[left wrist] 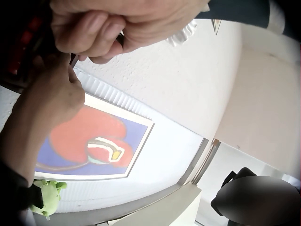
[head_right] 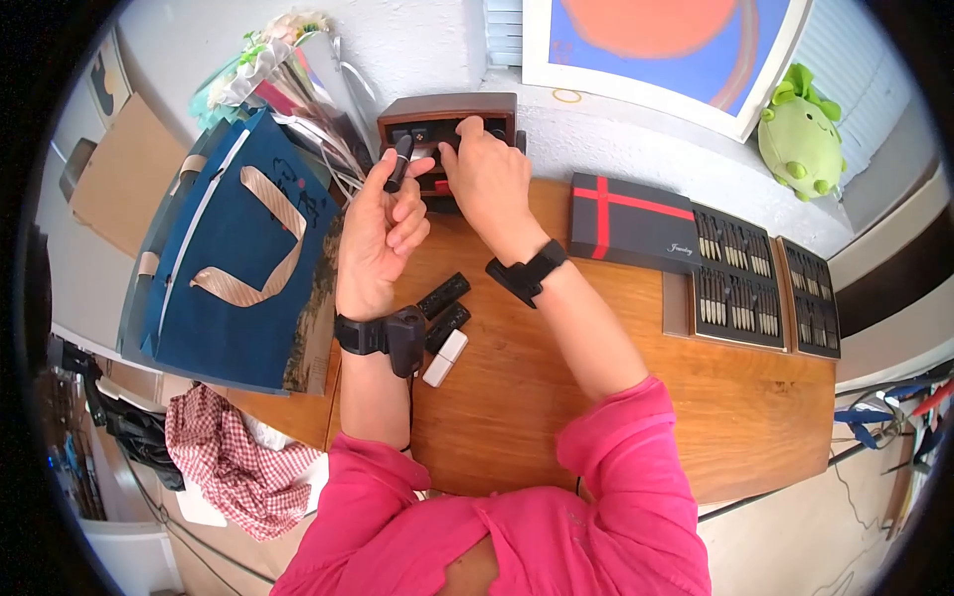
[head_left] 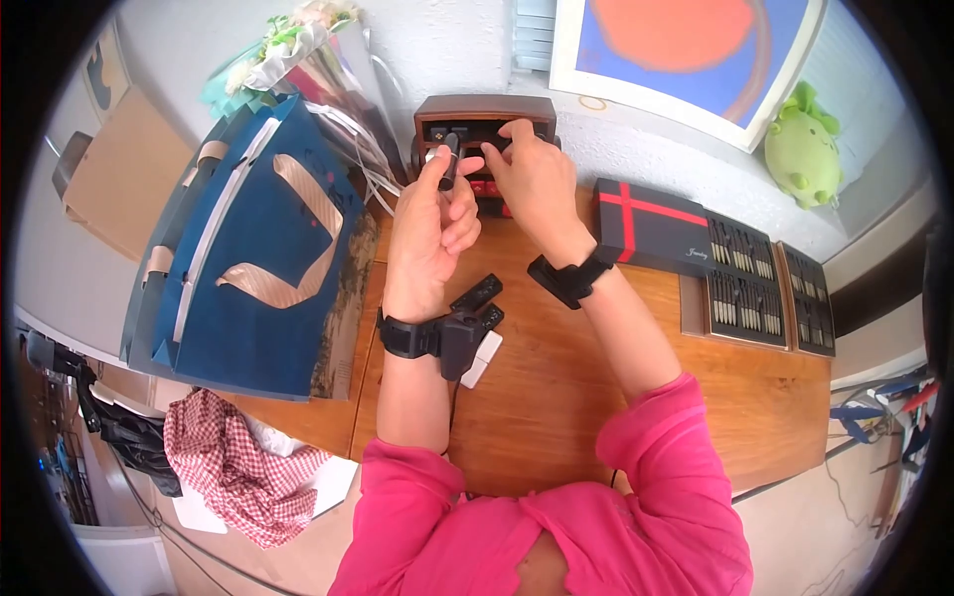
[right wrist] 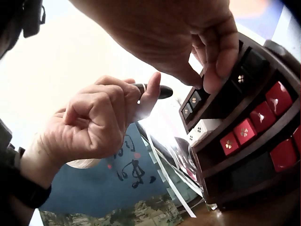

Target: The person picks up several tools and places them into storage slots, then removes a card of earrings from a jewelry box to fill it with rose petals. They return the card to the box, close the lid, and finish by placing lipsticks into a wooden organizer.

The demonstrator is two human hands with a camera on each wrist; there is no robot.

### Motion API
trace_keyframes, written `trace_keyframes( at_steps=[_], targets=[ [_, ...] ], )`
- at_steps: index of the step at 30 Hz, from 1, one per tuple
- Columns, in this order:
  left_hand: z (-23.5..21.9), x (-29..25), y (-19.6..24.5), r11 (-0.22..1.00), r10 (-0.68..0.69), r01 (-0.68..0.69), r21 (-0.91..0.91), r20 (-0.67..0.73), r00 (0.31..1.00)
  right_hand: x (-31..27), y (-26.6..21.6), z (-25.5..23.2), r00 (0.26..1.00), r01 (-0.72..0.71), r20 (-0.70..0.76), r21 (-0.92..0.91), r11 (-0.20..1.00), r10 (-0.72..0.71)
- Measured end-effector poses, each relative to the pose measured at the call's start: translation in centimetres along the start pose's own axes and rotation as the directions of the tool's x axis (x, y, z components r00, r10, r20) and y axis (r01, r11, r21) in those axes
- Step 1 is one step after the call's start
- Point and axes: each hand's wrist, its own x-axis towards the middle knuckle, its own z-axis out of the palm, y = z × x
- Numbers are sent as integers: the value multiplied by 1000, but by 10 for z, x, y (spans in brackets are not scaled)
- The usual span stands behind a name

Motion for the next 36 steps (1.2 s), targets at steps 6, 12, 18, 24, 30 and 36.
trace_keyframes(
  at_steps=[6,12,18,24,30,36],
  targets=[
    [0,3,-5,999,-42,43,34,-25,999,-8,5,-3,997,70,15,114,991,-73],
    [6,-1,-2,957,18,7,289,-86,996,-23,-1,-27,998,12,36,609,793,-43],
    [6,0,-8,920,13,19,391,-80,997,-29,-16,-48,976,62,145,536,842,-164],
    [14,-6,-8,862,94,-44,505,-75,993,-36,-22,-54,961,54,206,506,861,-182],
    [16,-8,-10,775,152,-76,628,-69,986,-26,-14,-50,977,63,154,463,884,-150],
    [11,-20,15,766,431,-266,585,-161,888,-7,8,-32,986,21,142,413,911,-87]
  ],
)
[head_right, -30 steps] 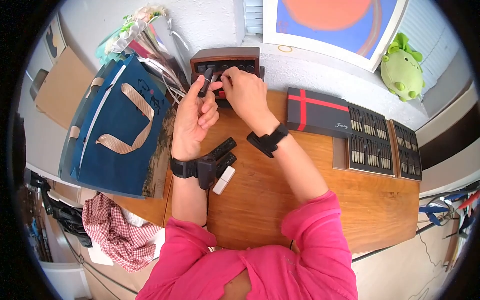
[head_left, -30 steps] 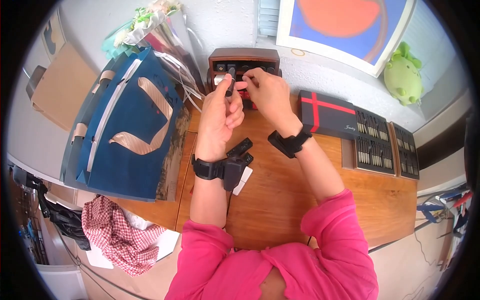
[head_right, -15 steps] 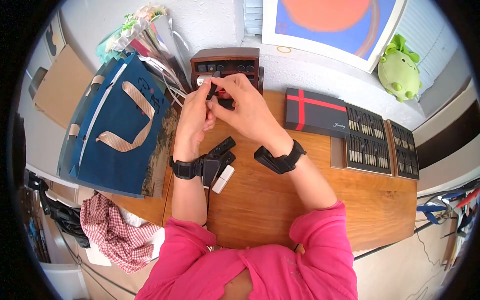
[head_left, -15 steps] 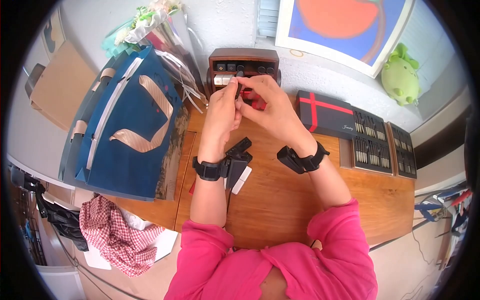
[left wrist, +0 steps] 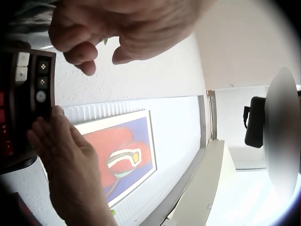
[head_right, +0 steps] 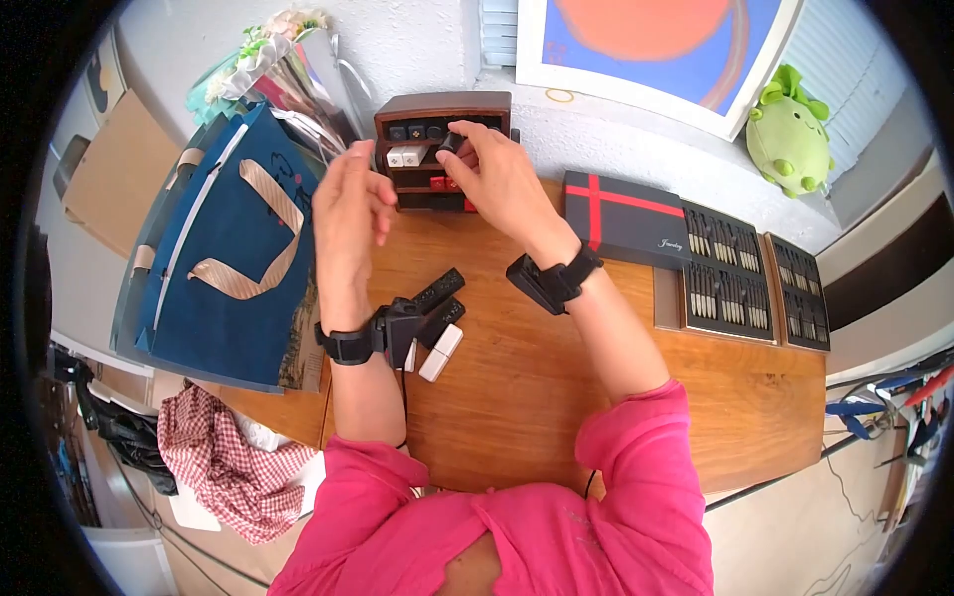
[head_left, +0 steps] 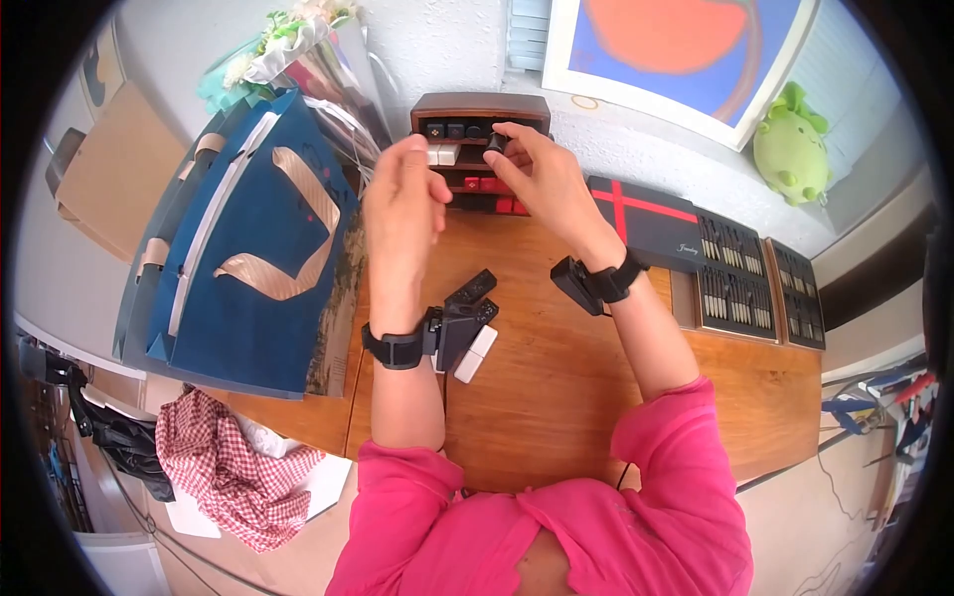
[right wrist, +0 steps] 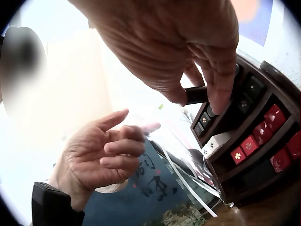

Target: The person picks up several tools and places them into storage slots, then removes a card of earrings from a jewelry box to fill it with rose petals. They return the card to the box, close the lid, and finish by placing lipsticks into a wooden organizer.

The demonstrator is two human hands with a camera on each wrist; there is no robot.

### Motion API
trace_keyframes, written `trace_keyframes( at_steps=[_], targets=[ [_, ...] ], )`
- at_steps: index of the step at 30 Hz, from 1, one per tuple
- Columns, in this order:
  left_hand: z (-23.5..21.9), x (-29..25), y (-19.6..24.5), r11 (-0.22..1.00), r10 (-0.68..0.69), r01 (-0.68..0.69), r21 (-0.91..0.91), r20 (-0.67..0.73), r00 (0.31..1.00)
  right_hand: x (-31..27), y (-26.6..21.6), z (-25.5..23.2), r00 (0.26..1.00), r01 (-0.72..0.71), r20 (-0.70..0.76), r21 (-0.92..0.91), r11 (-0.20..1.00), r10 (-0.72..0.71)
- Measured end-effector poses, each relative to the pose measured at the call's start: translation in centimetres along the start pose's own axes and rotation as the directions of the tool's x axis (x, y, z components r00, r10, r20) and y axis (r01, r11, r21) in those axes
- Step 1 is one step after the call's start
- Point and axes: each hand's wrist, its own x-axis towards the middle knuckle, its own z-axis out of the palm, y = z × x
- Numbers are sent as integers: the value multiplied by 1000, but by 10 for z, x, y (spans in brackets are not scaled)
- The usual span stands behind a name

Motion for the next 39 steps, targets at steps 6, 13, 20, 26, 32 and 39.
trace_keyframes(
  at_steps=[6,13,20,26,32,39],
  targets=[
    [-27,-4,21,975,138,-170,-143,-214,967,10,16,3,999,37,-26,-107,994,-40],
    [-31,-15,37,953,211,-256,-160,-253,944,15,25,13,987,-68,-152,-115,991,50],
    [-50,-38,59,903,404,-428,-24,-286,869,-31,-9,-4,993,-28,114,86,996,18],
    [-90,-49,64,803,556,-535,-262,4,831,-112,-16,-1,721,362,621,39,931,-307],
    [-83,-46,59,811,563,-531,-247,78,823,-136,-22,10,657,525,671,-79,848,-344],
    [-67,-46,59,834,514,-483,-267,54,856,-129,-29,-4,756,360,587,-5,933,-289]
  ],
)
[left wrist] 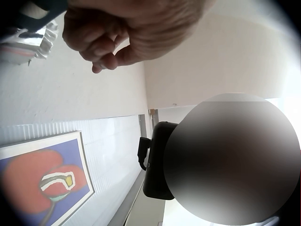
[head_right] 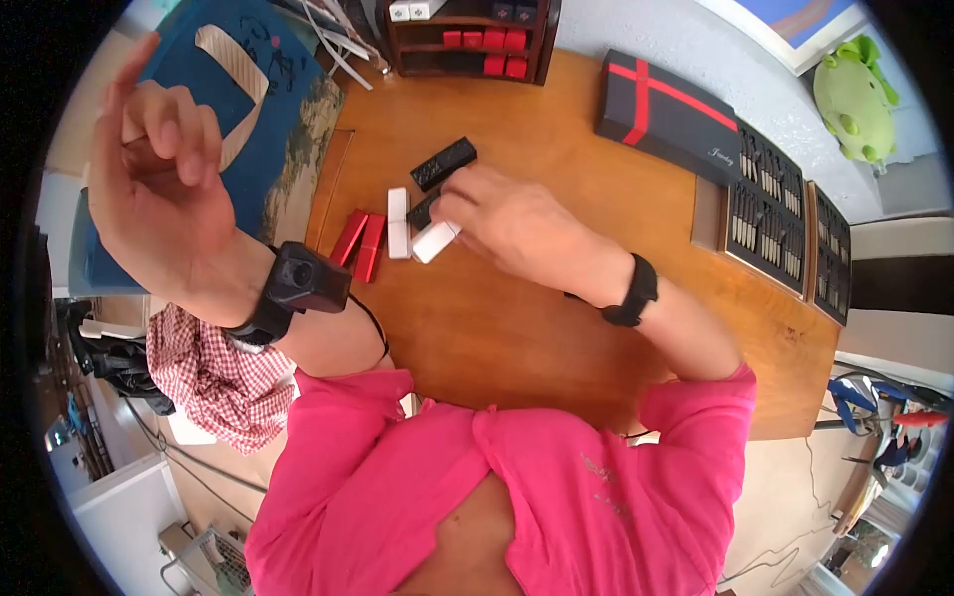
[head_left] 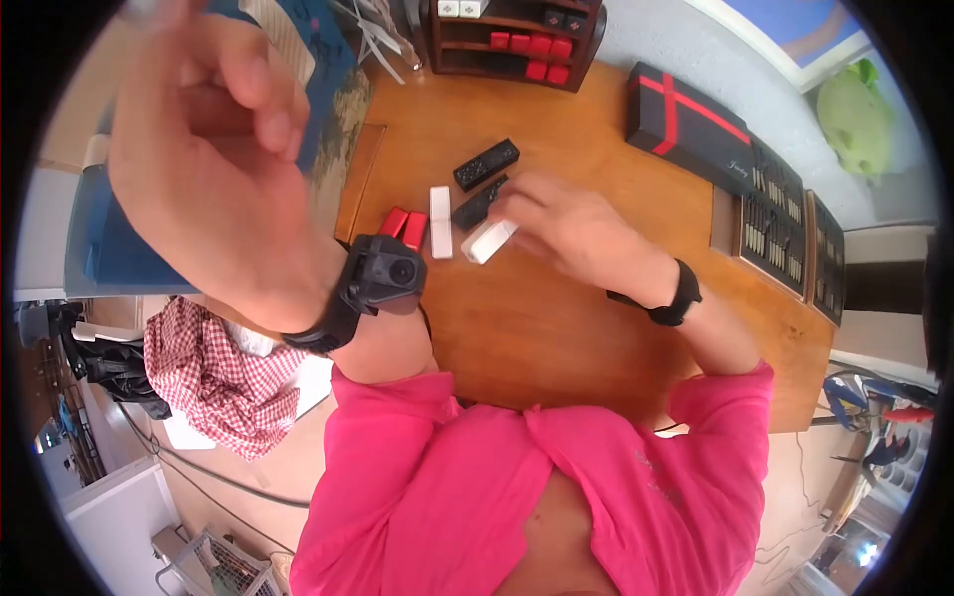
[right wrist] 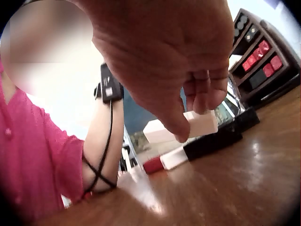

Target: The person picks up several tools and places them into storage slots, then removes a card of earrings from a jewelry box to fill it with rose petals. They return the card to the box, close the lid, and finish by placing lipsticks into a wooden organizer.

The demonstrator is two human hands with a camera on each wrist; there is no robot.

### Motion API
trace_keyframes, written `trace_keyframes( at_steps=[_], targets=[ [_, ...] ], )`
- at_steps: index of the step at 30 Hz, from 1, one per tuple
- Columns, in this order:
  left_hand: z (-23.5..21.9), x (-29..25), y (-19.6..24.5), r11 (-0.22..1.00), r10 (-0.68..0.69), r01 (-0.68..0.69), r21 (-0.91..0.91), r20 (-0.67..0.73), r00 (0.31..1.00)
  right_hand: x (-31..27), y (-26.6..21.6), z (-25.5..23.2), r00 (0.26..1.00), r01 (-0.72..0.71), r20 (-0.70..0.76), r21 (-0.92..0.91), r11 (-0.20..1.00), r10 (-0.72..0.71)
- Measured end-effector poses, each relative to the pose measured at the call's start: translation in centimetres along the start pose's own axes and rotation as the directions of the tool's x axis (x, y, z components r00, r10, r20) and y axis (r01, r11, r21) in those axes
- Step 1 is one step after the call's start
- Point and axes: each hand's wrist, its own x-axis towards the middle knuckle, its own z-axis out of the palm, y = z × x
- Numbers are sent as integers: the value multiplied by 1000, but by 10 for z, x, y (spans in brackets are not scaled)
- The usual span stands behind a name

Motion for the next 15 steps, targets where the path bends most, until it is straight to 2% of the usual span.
trace_keyframes(
  at_steps=[3,5,8,11,13,14,15],
  targets=[
    [13,-1,1,997,-15,23,79,-98,995,2,-2,-30,969,-197,-95,267,943,229],
    [26,-1,4,990,-48,72,120,-191,980,3,-3,-44,958,-172,-174,288,942,228],
    [29,-2,-1,986,-61,82,145,-147,987,2,-4,-55,942,-133,-258,302,944,215],
    [31,-10,4,966,-194,174,193,92,977,2,-5,-58,931,-119,-301,280,953,205],
    [36,-14,11,912,-322,215,348,288,902,4,-6,-59,920,-122,-330,270,955,211],
    [38,-15,15,858,-418,223,464,376,827,5,-6,-59,911,-126,-348,273,954,220],
    [38,-13,13,825,-450,177,536,435,780,7,-7,-59,903,-130,-364,277,952,229]
  ],
)
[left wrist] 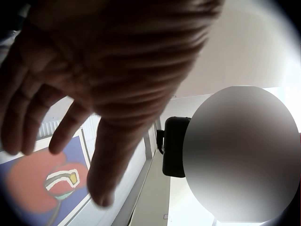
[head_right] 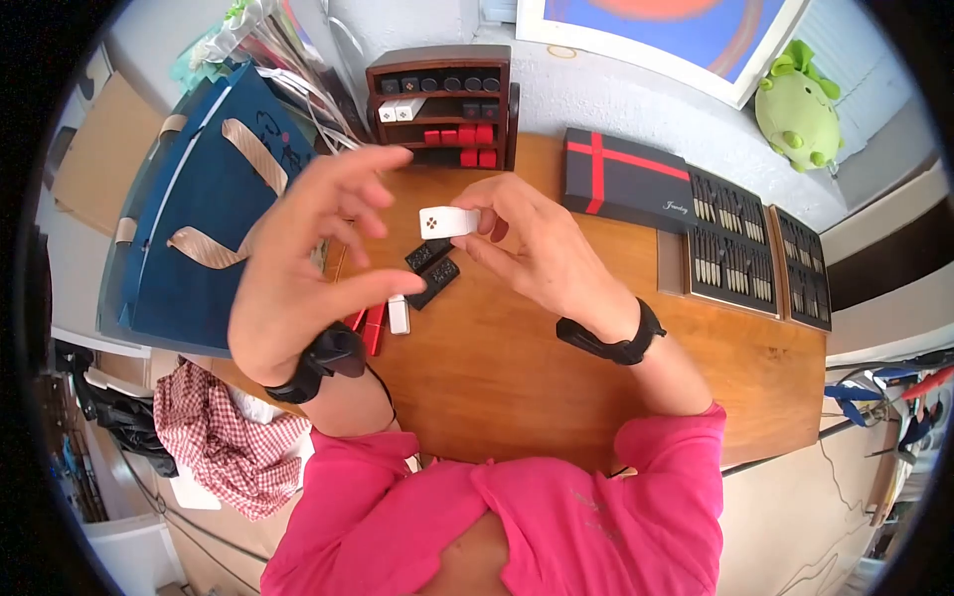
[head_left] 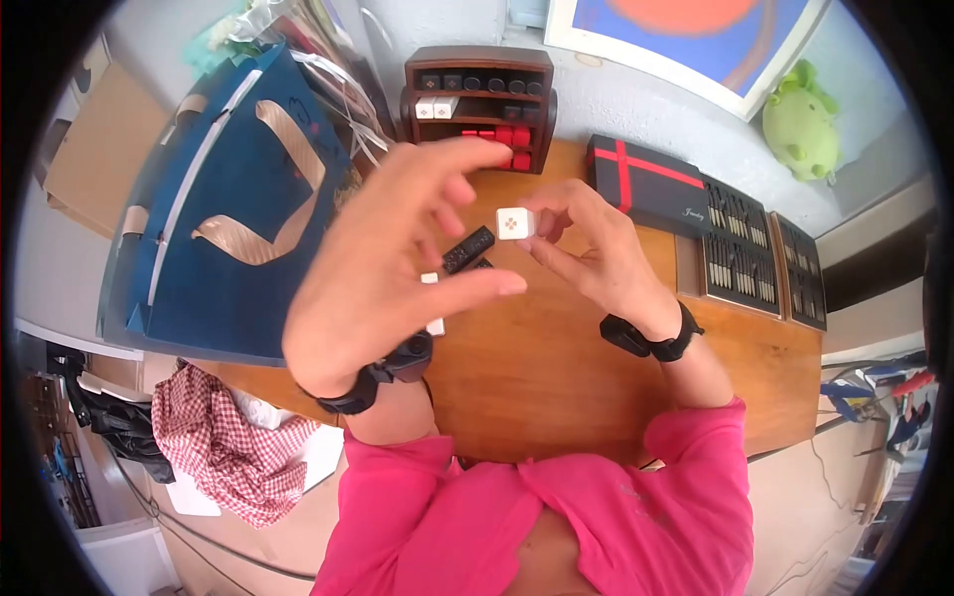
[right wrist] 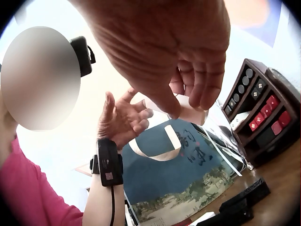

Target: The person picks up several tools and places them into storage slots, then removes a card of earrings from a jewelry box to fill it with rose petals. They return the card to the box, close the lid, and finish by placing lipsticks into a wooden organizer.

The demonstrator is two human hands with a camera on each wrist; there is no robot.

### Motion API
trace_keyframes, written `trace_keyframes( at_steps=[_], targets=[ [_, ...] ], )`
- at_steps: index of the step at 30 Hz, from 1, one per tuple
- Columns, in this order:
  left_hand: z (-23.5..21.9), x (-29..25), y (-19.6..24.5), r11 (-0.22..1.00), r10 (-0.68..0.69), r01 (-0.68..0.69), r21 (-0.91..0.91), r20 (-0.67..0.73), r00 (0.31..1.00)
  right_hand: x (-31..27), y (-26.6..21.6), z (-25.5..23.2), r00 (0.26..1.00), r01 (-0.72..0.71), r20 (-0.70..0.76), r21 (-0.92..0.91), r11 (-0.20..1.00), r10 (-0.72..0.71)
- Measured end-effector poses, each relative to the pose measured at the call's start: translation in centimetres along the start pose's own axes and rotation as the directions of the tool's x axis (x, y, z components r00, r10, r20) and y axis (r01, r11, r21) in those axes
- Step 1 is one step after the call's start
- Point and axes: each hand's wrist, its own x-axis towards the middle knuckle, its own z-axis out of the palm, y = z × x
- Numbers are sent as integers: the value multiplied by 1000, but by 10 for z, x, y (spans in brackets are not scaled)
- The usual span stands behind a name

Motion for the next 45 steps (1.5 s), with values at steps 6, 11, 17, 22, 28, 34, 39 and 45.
trace_keyframes(
  at_steps=[6,11,17,22,28,34,39,45],
  targets=[
    [13,18,-19,987,42,-58,149,109,993,7,-5,3,997,38,-61,18,999,-37],
    [15,21,-30,993,56,-65,103,83,995,8,-10,11,991,89,-92,-50,995,-93],
    [4,1,-5,996,20,-53,-68,-418,908,31,1,20,936,146,-246,-377,914,-251],
    [-10,-15,4,967,75,-218,-131,-673,736,56,40,38,889,120,-315,-541,832,-333],
    [-15,-17,2,949,135,-293,-119,-685,716,72,68,54,890,76,-318,-603,794,-327],
    [-19,-17,-3,943,158,-313,-115,-671,724,80,82,68,935,-54,-307,-616,786,-176],
    [-20,-18,-5,939,169,-325,-114,-668,724,91,87,76,930,-86,-349,-507,858,-113],
    [-20,-18,-5,942,170,-320,-103,-674,719,92,95,83,920,-116,-387,-436,892,-69]
  ],
)
